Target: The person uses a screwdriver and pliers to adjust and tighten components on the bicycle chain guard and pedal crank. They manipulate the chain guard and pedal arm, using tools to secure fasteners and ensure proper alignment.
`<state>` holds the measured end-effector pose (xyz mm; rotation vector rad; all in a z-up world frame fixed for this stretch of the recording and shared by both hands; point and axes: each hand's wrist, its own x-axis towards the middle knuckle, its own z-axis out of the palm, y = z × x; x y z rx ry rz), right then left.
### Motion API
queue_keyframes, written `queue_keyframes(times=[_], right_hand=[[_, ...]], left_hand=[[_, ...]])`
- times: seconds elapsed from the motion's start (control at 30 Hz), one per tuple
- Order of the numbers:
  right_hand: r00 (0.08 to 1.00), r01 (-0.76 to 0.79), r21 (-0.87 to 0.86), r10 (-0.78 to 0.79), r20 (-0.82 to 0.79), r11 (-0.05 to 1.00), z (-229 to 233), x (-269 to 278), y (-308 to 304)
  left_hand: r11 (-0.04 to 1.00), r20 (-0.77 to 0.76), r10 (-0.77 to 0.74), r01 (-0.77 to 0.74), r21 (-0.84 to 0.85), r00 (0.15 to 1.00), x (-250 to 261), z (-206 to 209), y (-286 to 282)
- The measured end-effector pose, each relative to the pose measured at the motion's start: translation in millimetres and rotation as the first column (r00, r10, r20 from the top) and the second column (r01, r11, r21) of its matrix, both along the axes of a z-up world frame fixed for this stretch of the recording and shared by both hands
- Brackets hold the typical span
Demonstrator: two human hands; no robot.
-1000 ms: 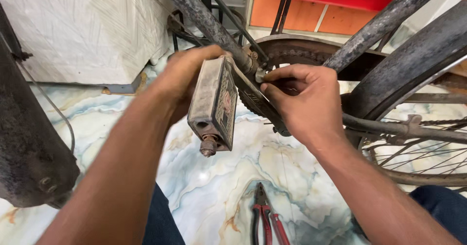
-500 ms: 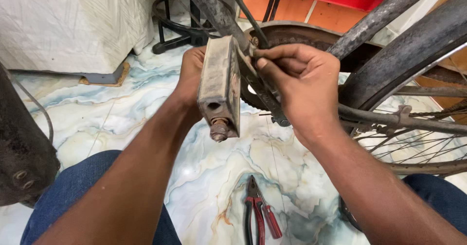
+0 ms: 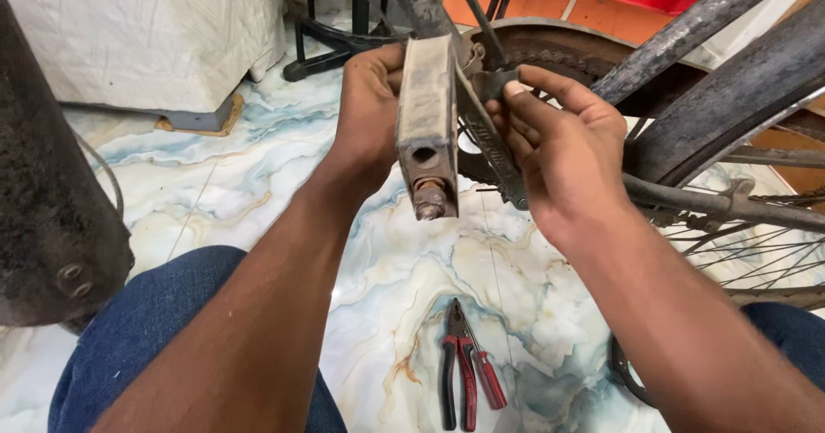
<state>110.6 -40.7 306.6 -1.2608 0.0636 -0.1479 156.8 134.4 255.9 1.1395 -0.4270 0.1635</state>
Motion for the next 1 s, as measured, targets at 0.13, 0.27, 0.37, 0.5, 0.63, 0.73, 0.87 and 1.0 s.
queue_keyframes(times=[0.13,0.27,0.37,0.5,0.63,0.73,0.87,1.0], right_hand=[[0.998,0.022,0.02,-0.021,-0.057,1.0,-0.6,1.7,1.4],[0.999,-0.011,0.002,0.011,-0.034,1.0,-3.4,7.5,0.4],[0.997,0.025,-0.054,-0.029,-0.069,0.998,-1.7,10.1,0.6],[0.998,0.028,-0.137,-0.035,-0.051,0.99,4.1,8.5,8.4],[0.996,0.06,-0.192,-0.071,-0.052,0.98,12.4,7.7,20.1],[0.991,0.095,-0.246,-0.114,-0.063,0.965,13.4,8.6,19.0],[0.981,0.176,-0.193,-0.189,-0.048,0.965,11.3,11.5,22.8],[0.975,0.204,-0.339,-0.222,-0.015,0.918,13.3,11.2,26.5]], left_hand=[[0.999,0.035,-0.038,0.038,-0.004,0.999,-2.8,1.8,5.4],[0.996,0.034,-0.09,0.091,-0.023,0.995,-2.0,0.3,8.4],[0.997,-0.028,-0.072,0.072,-0.017,0.997,0.8,-0.6,8.6],[0.999,-0.022,-0.047,0.047,0.023,0.999,2.3,-1.8,6.0],[0.997,-0.038,-0.063,0.061,-0.043,0.997,5.2,-1.1,5.8],[0.998,-0.048,-0.063,0.062,-0.026,0.997,7.6,-5.0,4.9],[0.999,-0.022,-0.046,0.047,0.01,0.999,12.0,-8.6,7.5],[0.998,-0.051,-0.064,0.064,-0.017,0.997,16.3,-9.5,7.1]])
